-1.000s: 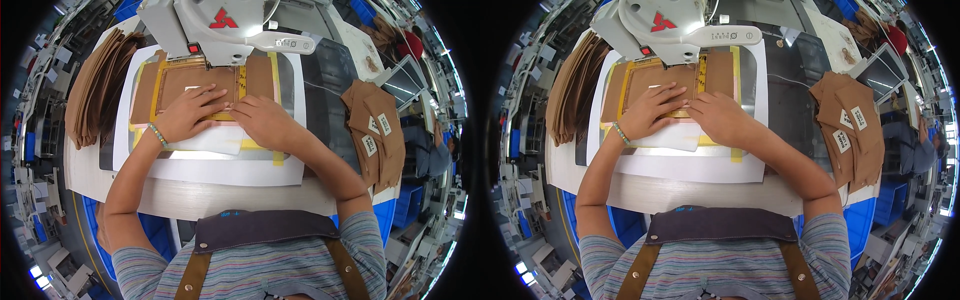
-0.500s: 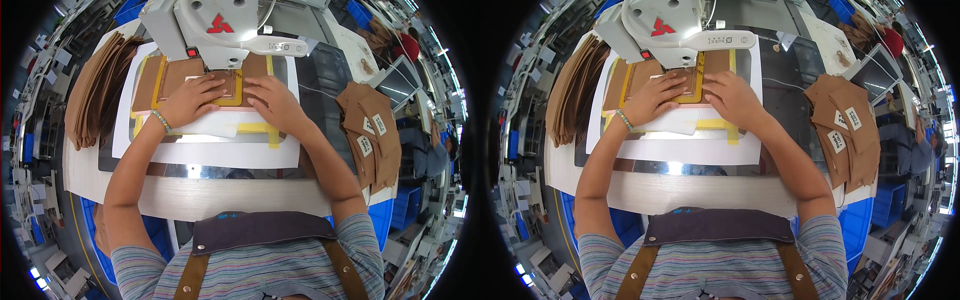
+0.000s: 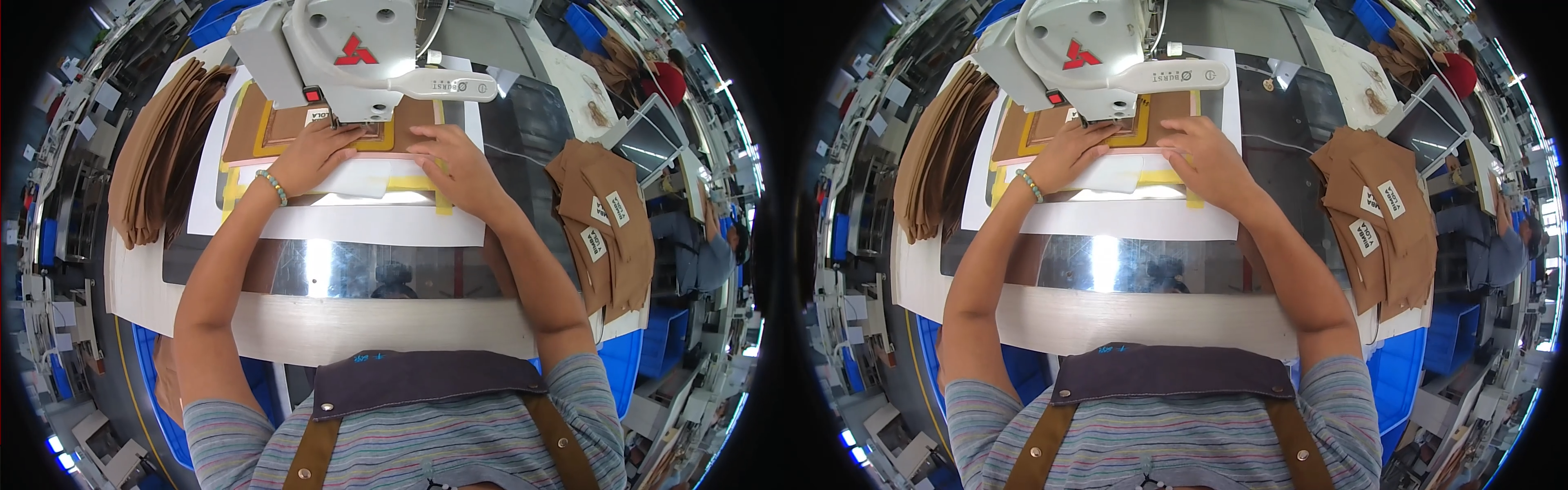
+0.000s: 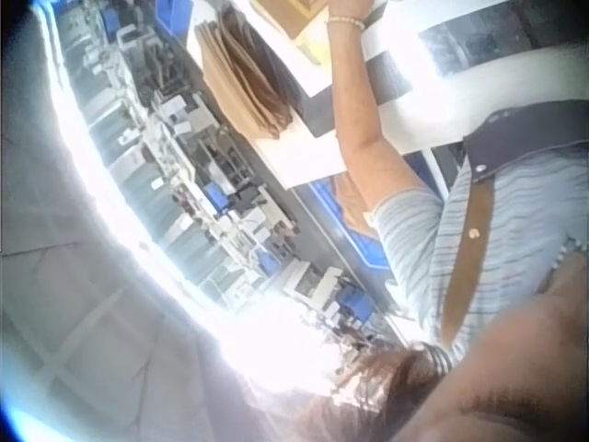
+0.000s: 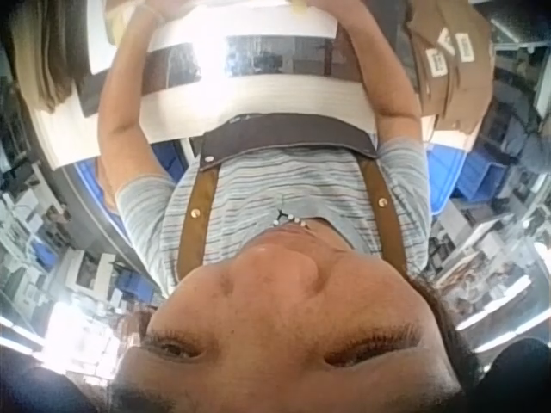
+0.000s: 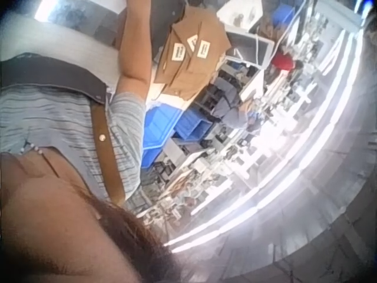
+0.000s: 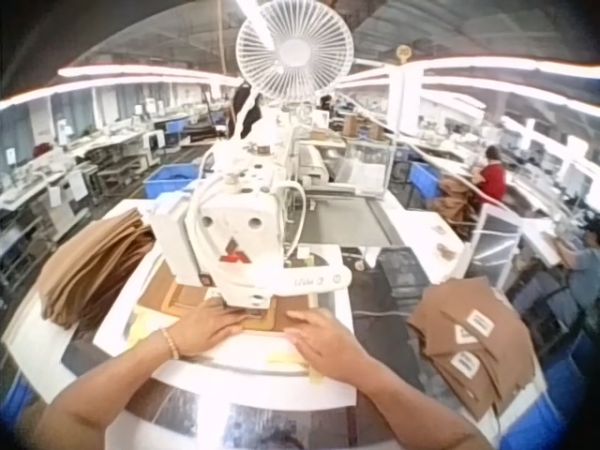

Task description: Sewing brand labels onto brown fabric pieces using an industrial sewing machine.

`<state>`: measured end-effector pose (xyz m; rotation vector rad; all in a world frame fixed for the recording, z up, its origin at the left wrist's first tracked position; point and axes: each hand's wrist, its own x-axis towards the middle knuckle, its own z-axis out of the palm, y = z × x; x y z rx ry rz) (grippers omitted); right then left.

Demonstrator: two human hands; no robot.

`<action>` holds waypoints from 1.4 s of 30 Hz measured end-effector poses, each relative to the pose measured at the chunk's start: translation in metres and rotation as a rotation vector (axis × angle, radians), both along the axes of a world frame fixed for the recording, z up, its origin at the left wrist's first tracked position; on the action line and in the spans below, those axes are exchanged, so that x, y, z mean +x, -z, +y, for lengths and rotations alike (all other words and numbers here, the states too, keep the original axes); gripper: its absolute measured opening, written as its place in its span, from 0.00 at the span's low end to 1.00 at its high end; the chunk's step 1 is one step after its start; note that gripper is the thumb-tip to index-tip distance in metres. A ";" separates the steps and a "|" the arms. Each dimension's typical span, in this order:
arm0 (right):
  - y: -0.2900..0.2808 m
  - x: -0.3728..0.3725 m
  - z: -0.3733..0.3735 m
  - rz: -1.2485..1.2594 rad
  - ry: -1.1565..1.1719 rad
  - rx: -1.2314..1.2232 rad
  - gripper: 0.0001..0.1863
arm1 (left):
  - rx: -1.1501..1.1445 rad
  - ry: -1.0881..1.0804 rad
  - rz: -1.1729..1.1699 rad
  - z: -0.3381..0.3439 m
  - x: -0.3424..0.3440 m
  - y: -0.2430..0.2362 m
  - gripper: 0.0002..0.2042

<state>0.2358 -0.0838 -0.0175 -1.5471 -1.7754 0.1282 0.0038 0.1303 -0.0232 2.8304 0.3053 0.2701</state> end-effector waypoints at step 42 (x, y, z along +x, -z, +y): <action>0.003 -0.039 0.016 -0.202 -0.116 -0.233 0.19 | -0.123 -0.872 -0.177 0.064 -0.009 0.050 0.24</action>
